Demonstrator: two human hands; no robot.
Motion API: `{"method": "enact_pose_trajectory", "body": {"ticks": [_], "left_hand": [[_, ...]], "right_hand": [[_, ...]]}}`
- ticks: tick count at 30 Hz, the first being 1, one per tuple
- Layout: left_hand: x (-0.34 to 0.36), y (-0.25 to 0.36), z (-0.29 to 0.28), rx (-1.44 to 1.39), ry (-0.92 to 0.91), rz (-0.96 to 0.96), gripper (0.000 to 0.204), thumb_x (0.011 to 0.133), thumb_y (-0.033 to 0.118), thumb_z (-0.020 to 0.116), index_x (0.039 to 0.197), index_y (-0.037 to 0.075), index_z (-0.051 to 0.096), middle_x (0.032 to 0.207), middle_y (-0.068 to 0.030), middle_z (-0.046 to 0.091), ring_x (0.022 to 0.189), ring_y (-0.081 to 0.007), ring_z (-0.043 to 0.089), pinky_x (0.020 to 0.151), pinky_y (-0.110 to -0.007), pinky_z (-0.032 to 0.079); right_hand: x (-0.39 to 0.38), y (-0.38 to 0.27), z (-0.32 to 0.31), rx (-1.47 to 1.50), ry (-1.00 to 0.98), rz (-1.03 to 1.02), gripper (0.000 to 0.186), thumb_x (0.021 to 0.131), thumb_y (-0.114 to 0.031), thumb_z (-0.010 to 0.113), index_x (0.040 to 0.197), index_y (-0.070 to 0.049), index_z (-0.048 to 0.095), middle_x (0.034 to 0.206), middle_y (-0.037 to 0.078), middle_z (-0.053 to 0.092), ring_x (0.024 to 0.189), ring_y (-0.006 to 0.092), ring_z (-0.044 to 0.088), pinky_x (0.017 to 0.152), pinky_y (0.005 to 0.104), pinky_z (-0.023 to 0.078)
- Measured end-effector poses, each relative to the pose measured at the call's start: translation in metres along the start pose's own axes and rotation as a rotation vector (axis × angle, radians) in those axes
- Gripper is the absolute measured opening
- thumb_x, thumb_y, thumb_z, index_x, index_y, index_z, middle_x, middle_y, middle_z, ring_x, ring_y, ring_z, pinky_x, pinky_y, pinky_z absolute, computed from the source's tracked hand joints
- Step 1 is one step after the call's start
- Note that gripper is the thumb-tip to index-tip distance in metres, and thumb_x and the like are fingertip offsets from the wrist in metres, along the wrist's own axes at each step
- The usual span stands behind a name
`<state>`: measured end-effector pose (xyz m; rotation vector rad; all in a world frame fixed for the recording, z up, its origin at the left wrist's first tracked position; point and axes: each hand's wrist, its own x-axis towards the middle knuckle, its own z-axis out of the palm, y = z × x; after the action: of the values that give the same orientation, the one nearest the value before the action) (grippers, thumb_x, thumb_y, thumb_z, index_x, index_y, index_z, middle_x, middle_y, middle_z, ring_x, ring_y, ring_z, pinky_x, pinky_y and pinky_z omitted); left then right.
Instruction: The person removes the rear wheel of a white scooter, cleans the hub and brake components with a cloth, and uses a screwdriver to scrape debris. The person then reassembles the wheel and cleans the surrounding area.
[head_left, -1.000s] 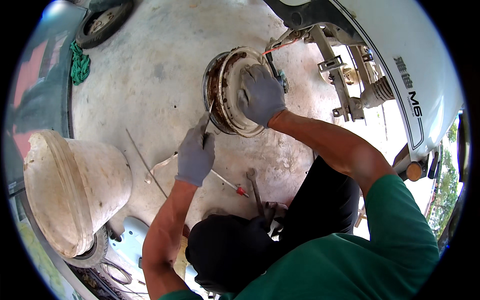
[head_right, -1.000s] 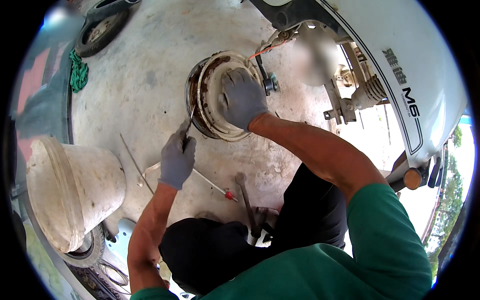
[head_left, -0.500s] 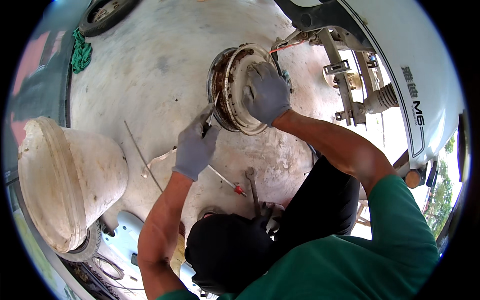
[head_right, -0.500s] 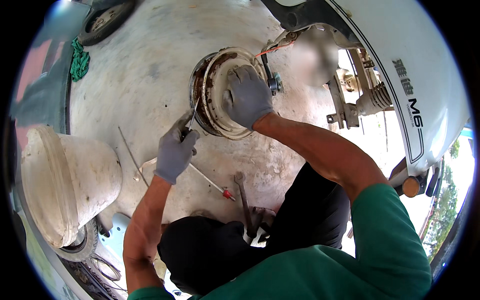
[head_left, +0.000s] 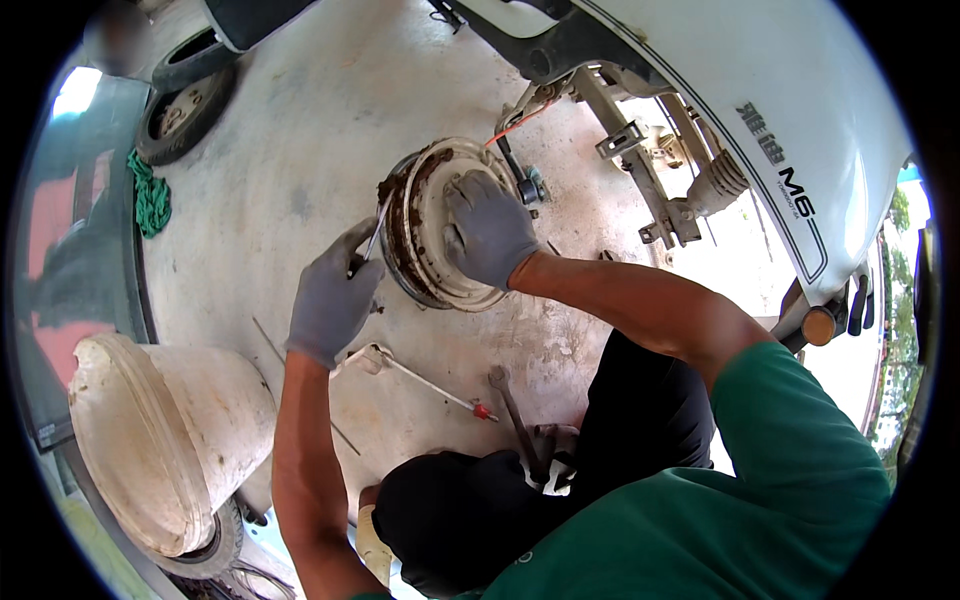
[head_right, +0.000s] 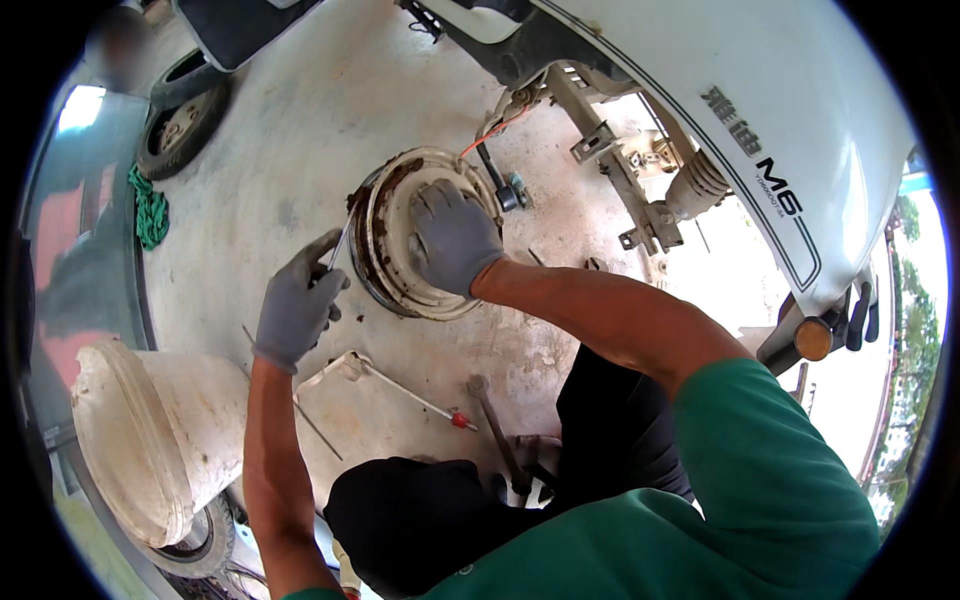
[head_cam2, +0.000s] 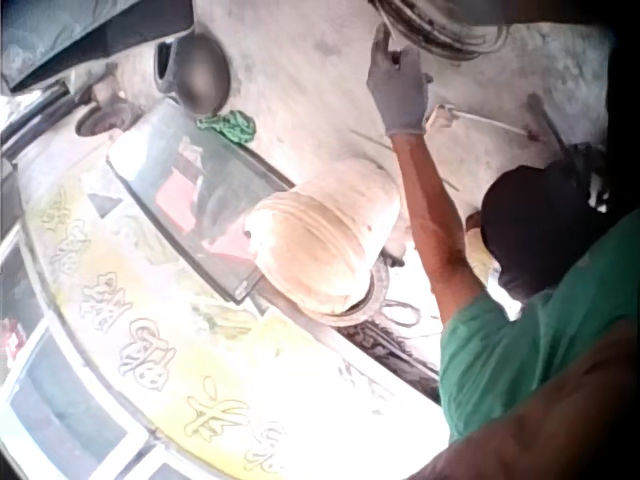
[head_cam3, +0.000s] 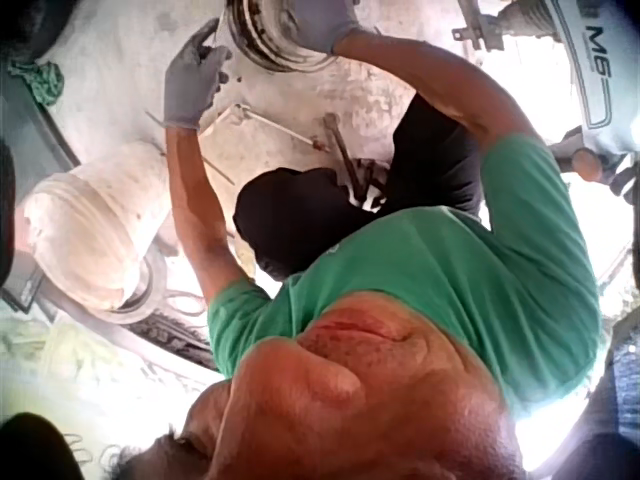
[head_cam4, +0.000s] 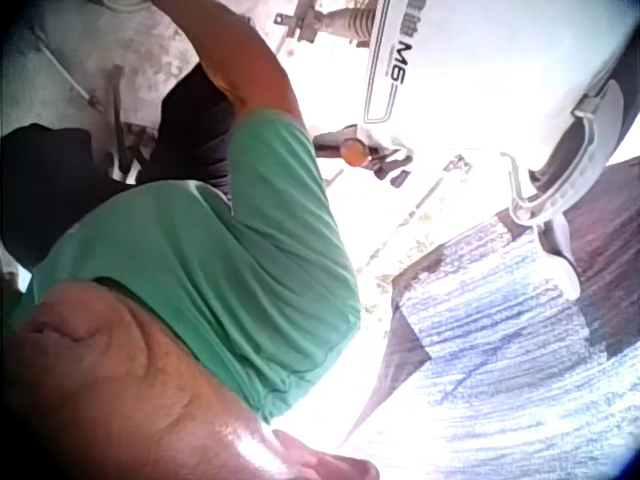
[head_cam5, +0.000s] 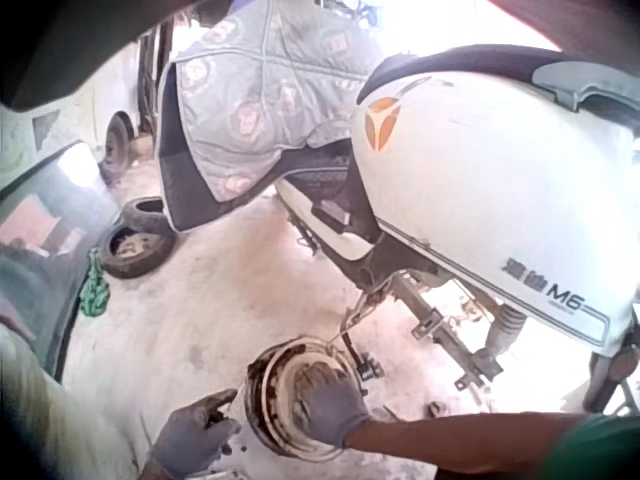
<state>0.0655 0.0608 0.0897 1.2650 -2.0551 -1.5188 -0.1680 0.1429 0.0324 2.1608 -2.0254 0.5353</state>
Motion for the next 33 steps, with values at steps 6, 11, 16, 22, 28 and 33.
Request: {"method": "enact_pose_trajectory", "body": {"ticks": [6,11,16,22,28,33], "left_hand": [[-0.02,-0.061,0.002,-0.491,0.278,-0.069,0.052,0.098,0.012,0.059,0.148,0.007,0.046,0.096,-0.0101,0.069,0.056,-0.0084,0.059,0.047,-0.024,0.046],[-0.018,-0.14,0.022,0.14,0.035,-0.457,0.047,0.086,0.014,0.063,0.132,0.002,0.061,0.087,-0.0132,0.072,0.062,-0.0189,0.068,0.054,-0.033,0.054],[-0.006,-0.236,0.037,0.252,0.053,-0.348,0.044,0.086,0.03,0.066,0.12,0.002,0.066,0.099,-0.018,0.072,0.085,-0.0302,0.069,0.075,-0.04,0.054],[-0.041,-0.17,0.017,0.455,0.051,-0.334,0.06,0.079,0.023,0.071,0.13,-0.007,0.057,0.101,-0.0235,0.07,0.094,-0.0355,0.068,0.083,-0.042,0.054],[-0.078,-0.061,-0.026,-0.113,-0.038,-0.655,0.048,0.088,0.012,0.063,0.134,0.002,0.055,0.088,-0.0093,0.067,0.063,-0.0152,0.061,0.048,-0.03,0.045],[-0.132,-0.087,-0.07,-0.223,-0.052,-0.694,0.028,0.088,0.006,0.058,0.116,0.004,0.059,0.077,-0.008,0.064,0.053,-0.0165,0.058,0.041,-0.029,0.042]], "right_hand": [[0.002,-0.005,0.0,0.038,-0.024,0.01,0.046,0.08,-0.025,0.064,0.114,0.006,0.063,0.116,0.024,0.059,0.116,0.0395,0.053,0.097,0.0476,0.048],[0.003,-0.01,0.001,0.087,-0.035,0.062,0.046,0.081,-0.026,0.062,0.114,0.005,0.064,0.116,0.023,0.06,0.117,0.0373,0.053,0.096,0.0468,0.048],[-0.004,-0.006,0.018,0.122,-0.192,0.178,0.054,0.08,-0.029,0.062,0.125,0.001,0.06,0.128,0.022,0.058,0.12,0.0383,0.055,0.1,0.0477,0.046],[0.016,-0.021,-0.038,0.024,-0.362,0.176,0.058,0.081,-0.028,0.064,0.135,-0.006,0.057,0.142,0.017,0.052,0.133,0.0375,0.048,0.105,0.0455,0.045],[0.0,-0.078,-0.147,0.333,-0.783,0.356,0.039,0.081,-0.033,0.063,0.11,-0.007,0.071,0.114,0.018,0.068,0.108,0.0369,0.066,0.092,0.0476,0.053],[-0.014,-0.105,-0.21,0.463,-0.762,0.393,0.037,0.087,-0.036,0.059,0.105,-0.005,0.071,0.104,0.019,0.07,0.103,0.0384,0.067,0.088,0.0497,0.054]]}}
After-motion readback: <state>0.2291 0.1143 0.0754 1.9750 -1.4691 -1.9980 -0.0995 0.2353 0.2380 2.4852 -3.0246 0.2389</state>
